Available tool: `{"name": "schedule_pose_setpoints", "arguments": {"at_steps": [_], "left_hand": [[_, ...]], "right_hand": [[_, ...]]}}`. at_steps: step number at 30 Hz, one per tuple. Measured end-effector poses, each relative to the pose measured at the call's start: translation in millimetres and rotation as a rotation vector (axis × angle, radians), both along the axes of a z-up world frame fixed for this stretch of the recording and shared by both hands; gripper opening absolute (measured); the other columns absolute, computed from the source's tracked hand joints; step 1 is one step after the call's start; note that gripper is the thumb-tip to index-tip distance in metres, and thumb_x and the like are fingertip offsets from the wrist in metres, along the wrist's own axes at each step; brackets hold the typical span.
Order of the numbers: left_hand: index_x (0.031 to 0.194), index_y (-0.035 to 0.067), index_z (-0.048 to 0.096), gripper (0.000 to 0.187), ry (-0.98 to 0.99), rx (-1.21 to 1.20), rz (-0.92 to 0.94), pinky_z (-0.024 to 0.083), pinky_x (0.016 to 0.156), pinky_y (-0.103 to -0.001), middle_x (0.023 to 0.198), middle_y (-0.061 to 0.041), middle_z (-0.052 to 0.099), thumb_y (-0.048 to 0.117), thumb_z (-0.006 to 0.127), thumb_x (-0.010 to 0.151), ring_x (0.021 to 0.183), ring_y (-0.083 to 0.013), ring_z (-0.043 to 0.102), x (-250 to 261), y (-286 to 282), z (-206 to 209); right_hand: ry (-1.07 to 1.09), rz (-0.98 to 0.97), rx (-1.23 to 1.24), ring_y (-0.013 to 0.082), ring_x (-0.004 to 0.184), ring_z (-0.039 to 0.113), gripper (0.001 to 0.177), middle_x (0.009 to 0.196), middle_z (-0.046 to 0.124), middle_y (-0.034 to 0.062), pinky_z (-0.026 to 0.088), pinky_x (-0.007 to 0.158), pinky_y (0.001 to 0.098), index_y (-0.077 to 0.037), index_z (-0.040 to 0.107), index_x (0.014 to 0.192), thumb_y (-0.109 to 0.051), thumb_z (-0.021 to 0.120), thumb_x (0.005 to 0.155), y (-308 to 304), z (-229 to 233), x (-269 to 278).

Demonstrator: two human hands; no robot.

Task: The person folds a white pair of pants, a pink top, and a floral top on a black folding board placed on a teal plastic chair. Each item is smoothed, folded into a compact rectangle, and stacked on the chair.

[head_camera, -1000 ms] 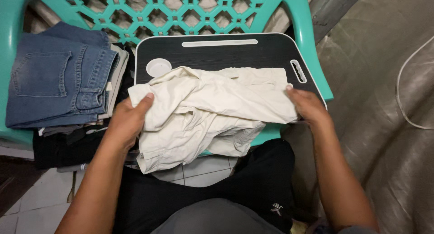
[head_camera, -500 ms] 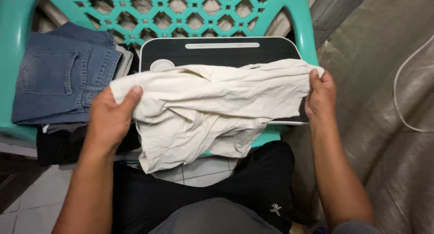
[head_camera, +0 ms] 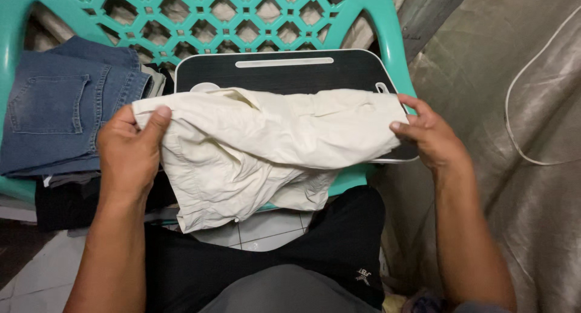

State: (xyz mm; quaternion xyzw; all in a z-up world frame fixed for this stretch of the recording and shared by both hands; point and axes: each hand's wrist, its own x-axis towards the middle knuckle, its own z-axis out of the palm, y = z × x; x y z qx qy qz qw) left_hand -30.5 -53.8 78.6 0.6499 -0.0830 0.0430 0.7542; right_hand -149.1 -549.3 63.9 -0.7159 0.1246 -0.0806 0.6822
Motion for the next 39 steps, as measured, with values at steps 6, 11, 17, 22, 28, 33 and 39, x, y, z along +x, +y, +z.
{"name": "schedule_pose_setpoints", "arguments": {"at_steps": [6, 11, 17, 22, 28, 33, 39], "left_hand": [[0.101, -0.011, 0.068, 0.018, -0.711, 0.764, 0.431, 0.05, 0.088, -0.034, 0.105, -0.026, 0.063, 0.002, 0.079, 0.096, 0.099, -0.0306, 0.061, -22.0, 8.9, 20.2], [0.115, -0.001, 0.056, 0.025, -0.549, 0.141, 0.232, 0.052, 0.096, -0.023, 0.116, -0.008, 0.065, 0.017, 0.073, 0.108, 0.102, -0.0122, 0.063, -36.9, 5.1, 32.8], [0.118, 0.001, 0.048, 0.03, -0.562, 0.042, 0.222, 0.047, 0.09, -0.019, 0.11, -0.002, 0.059, 0.02, 0.07, 0.12, 0.095, -0.0056, 0.055, -42.0, -10.7, 34.3], [0.116, 0.0, 0.049, 0.025, -0.54, 0.103, 0.261, 0.046, 0.09, -0.02, 0.107, -0.003, 0.058, 0.016, 0.068, 0.119, 0.094, -0.0059, 0.053, -33.2, -15.8, 34.2], [0.112, 0.0, 0.058, 0.017, -0.52, 0.449, 0.328, 0.049, 0.091, -0.035, 0.107, -0.009, 0.061, 0.015, 0.066, 0.115, 0.099, -0.0194, 0.057, 67.0, -24.0, 6.6], [0.109, -0.002, 0.06, 0.028, -0.319, 0.708, 0.323, 0.05, 0.085, -0.052, 0.104, -0.028, 0.067, 0.022, 0.071, 0.098, 0.099, -0.049, 0.063, 191.0, -86.6, -62.2], [0.117, 0.003, 0.055, 0.034, 0.042, 1.074, 0.218, 0.05, 0.082, -0.058, 0.105, -0.026, 0.069, 0.03, 0.065, 0.099, 0.1, -0.0467, 0.065, 224.2, -102.4, -115.1]], "right_hand": [[-0.271, -0.311, -0.262, 0.016, 0.105, 0.07, 0.066, 0.115, 0.072, 0.0097, 0.058, 0.097, 0.0297, -0.001, 0.048, 0.156, 0.002, 0.074, 0.095, 8.8, 22.2, -48.9], [-0.414, -0.469, -0.681, 0.0121, 0.096, 0.065, 0.021, 0.108, 0.067, 0.0076, 0.053, 0.087, 0.0222, 0.006, 0.067, 0.13, -0.005, 0.072, 0.112, 6.6, 39.4, -79.7], [-0.777, -0.552, -0.798, 0.0063, 0.089, 0.053, 0.023, 0.104, 0.054, 0.0008, 0.048, 0.087, 0.0215, 0.0, 0.056, 0.121, -0.023, 0.054, 0.123, 8.7, 56.6, -54.3], [-0.715, -0.662, -0.706, 0.0102, 0.093, 0.056, 0.022, 0.105, 0.061, 0.002, 0.049, 0.089, 0.0253, 0.0, 0.058, 0.116, -0.021, 0.059, 0.119, 13.7, 62.7, -19.4], [-0.624, -0.529, -0.778, 0.0149, 0.103, 0.06, 0.013, 0.111, 0.06, 0.0011, 0.05, 0.097, 0.0324, 0.0, 0.064, 0.114, -0.01, 0.071, 0.111, -51.7, 46.8, 80.2], [-0.339, -0.397, -0.798, 0.0171, 0.093, 0.066, 0.008, 0.102, 0.074, 0.0059, 0.051, 0.086, 0.0344, -0.009, 0.07, 0.104, -0.015, 0.076, 0.104, -99.1, -58.6, 222.0], [-0.19, -0.503, -1.025, 0.0368, 0.087, 0.07, 0.013, 0.094, 0.075, 0.0157, 0.053, 0.077, 0.0462, -0.006, 0.071, 0.098, -0.016, 0.064, 0.103, -99.6, -158.6, 266.3]]}}
